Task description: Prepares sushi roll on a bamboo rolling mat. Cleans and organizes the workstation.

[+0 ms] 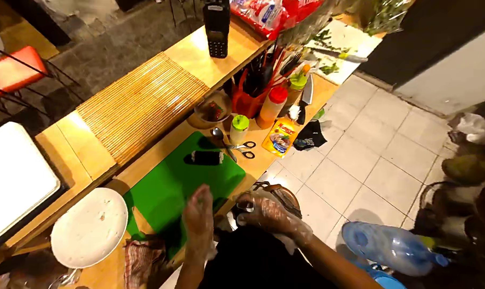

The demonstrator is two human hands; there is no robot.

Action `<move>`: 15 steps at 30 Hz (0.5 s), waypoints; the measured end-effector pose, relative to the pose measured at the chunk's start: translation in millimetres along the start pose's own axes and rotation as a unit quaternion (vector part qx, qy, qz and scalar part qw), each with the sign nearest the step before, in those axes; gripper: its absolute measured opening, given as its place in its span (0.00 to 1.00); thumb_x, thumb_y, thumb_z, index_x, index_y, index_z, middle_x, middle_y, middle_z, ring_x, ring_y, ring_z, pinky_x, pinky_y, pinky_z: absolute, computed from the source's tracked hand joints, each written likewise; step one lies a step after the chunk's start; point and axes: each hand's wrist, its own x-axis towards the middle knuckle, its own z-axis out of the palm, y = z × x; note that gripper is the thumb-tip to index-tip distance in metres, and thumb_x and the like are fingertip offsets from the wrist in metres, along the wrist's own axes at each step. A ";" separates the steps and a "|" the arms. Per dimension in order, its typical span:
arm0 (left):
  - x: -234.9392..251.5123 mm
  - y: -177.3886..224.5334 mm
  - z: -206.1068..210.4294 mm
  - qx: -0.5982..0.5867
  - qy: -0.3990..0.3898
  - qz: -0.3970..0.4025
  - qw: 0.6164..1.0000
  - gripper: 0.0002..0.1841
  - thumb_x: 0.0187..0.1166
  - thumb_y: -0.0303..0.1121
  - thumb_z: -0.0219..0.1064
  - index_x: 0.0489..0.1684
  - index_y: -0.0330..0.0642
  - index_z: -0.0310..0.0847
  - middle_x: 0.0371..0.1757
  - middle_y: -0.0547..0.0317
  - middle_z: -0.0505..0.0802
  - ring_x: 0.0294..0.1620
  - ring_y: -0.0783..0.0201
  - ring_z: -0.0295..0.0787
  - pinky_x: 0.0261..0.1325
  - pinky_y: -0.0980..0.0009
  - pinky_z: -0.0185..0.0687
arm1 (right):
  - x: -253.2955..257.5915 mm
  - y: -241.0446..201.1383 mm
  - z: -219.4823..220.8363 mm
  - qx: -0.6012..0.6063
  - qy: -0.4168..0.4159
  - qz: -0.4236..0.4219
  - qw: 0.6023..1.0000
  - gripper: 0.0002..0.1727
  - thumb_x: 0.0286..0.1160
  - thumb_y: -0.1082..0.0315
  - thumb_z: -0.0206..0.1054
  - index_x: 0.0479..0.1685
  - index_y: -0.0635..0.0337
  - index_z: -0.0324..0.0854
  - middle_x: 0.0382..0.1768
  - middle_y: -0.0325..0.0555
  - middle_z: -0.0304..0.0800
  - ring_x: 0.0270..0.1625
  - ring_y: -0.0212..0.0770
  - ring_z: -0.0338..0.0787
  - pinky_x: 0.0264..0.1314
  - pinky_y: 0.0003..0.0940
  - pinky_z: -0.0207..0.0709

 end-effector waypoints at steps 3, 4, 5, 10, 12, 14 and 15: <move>46.6 15.8 28.7 -0.150 0.063 -0.064 0.985 0.25 0.90 0.36 0.53 0.80 0.30 0.67 0.74 0.39 0.83 0.70 0.52 0.85 0.70 0.54 0.84 | 2.8 -11.4 26.4 0.040 0.138 -0.149 0.978 0.37 0.55 0.49 0.87 0.65 0.57 0.85 0.60 0.50 0.91 0.62 0.42 0.90 0.67 0.42 0.85; 59.2 13.0 34.6 -0.167 0.076 -0.064 0.981 0.25 0.91 0.38 0.53 0.82 0.33 0.66 0.76 0.41 0.81 0.71 0.52 0.83 0.70 0.54 0.83 | 10.0 -17.6 32.5 0.033 0.164 -0.166 0.972 0.38 0.55 0.48 0.87 0.68 0.56 0.84 0.62 0.51 0.90 0.64 0.42 0.89 0.68 0.42 0.85; 69.5 11.4 39.4 -0.170 0.088 -0.067 0.979 0.25 0.91 0.39 0.53 0.83 0.36 0.67 0.77 0.43 0.81 0.72 0.52 0.83 0.70 0.54 0.83 | 19.2 -22.2 36.4 0.018 0.190 -0.179 0.965 0.36 0.58 0.49 0.85 0.67 0.57 0.84 0.62 0.52 0.90 0.64 0.44 0.89 0.68 0.43 0.85; 83.9 9.4 42.5 -0.196 0.174 -0.111 0.959 0.23 0.90 0.38 0.59 0.80 0.39 0.72 0.74 0.45 0.84 0.67 0.54 0.86 0.65 0.54 0.86 | 63.4 -31.5 29.1 -0.005 0.237 -0.194 0.952 0.12 0.68 0.66 0.74 0.48 0.59 0.91 0.48 0.49 0.95 0.52 0.42 0.94 0.58 0.41 0.89; 75.3 7.4 40.5 -0.203 0.214 -0.122 0.948 0.24 0.89 0.36 0.61 0.80 0.36 0.71 0.70 0.43 0.86 0.63 0.55 0.87 0.64 0.58 0.85 | 85.3 -34.6 23.6 0.008 0.227 -0.212 0.950 0.11 0.69 0.66 0.72 0.44 0.63 0.90 0.42 0.48 0.94 0.46 0.40 0.94 0.52 0.40 0.91; 56.0 10.6 40.9 -0.170 0.230 -0.131 0.949 0.24 0.90 0.34 0.58 0.81 0.33 0.68 0.69 0.41 0.86 0.67 0.58 0.85 0.70 0.61 0.81 | 109.1 -40.8 23.3 0.022 0.195 -0.190 0.962 0.12 0.69 0.64 0.71 0.44 0.63 0.90 0.40 0.49 0.94 0.44 0.43 0.93 0.51 0.45 0.89; 40.8 15.3 40.3 -0.147 0.218 -0.135 0.955 0.25 0.90 0.33 0.56 0.83 0.32 0.65 0.72 0.40 0.84 0.72 0.58 0.82 0.76 0.61 0.77 | 121.2 -43.8 25.4 0.037 0.166 -0.161 0.972 0.13 0.68 0.65 0.70 0.45 0.64 0.89 0.42 0.50 0.93 0.47 0.45 0.92 0.54 0.48 0.87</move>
